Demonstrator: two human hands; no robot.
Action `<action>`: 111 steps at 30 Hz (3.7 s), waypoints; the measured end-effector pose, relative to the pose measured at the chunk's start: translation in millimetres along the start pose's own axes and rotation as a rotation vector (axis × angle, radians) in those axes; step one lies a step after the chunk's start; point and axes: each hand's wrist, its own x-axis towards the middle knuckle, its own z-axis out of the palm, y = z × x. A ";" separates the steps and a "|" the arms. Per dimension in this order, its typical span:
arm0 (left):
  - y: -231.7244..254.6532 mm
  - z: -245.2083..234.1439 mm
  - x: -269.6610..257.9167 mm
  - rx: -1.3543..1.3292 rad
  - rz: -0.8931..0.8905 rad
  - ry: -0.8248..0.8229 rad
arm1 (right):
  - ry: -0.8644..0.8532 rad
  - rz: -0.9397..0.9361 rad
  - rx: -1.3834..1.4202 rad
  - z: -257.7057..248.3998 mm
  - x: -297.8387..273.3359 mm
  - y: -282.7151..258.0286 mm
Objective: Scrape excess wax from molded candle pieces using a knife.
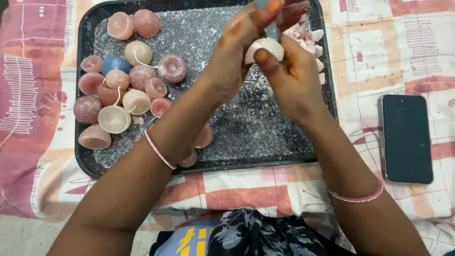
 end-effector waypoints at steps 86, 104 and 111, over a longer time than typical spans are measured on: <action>12.8 13.5 1.4 -0.201 -0.489 0.823 | -0.346 0.714 0.657 18.8 4.0 -17.7; -20.3 -5.3 -0.6 -0.307 -0.294 0.749 | -0.171 0.578 0.471 29.5 -1.7 -22.6; 2.3 13.8 1.4 -0.291 -0.249 0.412 | 0.064 -0.004 -0.155 16.2 -3.7 -30.5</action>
